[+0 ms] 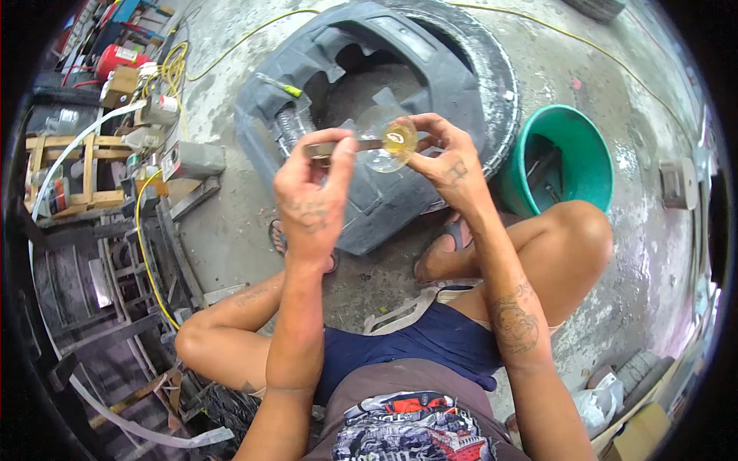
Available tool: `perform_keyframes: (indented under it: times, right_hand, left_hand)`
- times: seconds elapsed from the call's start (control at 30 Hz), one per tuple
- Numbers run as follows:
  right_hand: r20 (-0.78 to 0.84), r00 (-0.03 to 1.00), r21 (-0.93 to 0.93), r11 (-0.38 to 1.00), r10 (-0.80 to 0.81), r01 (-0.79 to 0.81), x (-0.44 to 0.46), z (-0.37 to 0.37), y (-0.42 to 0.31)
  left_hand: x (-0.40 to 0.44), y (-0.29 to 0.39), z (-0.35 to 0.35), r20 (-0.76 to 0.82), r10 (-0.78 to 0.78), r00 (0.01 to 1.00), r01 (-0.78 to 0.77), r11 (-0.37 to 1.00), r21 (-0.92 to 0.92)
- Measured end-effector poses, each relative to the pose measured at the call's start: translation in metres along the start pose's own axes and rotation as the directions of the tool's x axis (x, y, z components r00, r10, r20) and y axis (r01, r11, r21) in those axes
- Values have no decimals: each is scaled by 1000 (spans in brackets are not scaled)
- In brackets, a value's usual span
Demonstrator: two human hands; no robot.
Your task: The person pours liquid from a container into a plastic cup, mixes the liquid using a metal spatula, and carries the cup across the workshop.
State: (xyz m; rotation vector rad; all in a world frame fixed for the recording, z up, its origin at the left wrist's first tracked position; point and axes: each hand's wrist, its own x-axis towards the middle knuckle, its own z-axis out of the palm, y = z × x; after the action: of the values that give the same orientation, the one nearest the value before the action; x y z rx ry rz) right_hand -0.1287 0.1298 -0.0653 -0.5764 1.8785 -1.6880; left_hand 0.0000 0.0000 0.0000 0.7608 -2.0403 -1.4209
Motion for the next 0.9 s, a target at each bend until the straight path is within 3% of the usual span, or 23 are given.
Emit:
perform_keyframes:
  times: [0.1,0.17,0.23,0.3,0.4,0.57,0.7,0.77,0.9]
  right_hand:
    - [-22,997,20,997,-72,72,1,-7,4]
    - [-6,997,78,994,-82,83,2,-8,6]
    - [-1,998,77,995,-65,65,2,-10,5]
    - [-7,999,103,994,-47,48,2,-12,6]
    - [-55,994,145,984,-97,104,7,-18,13]
    - [-127,988,245,962,-92,121,9,-24,12]
    - [-200,977,277,953,-71,125,9,-24,9]
    - [-175,983,203,975,-49,84,7,-27,8]
    - [-246,963,178,972,-109,155,9,-26,11]
  left_hand:
    - [-1,-7,5,-42,-44,998,38,991,-131]
    - [-1,-17,-1,-80,-158,984,129,949,-289]
    - [-1,-26,-7,-63,-173,983,142,930,-338]
    - [-1,-33,-12,9,-214,977,185,820,-541]
    - [-2,-43,-20,20,-228,973,192,765,-615]
    - [-25,-66,-29,44,-289,956,261,775,-575]
    - [-64,-104,-24,82,-397,914,393,818,-419]
    - [-81,-117,-19,103,-409,907,421,872,-251]
    - [-96,-129,-8,91,-384,919,395,895,-208]
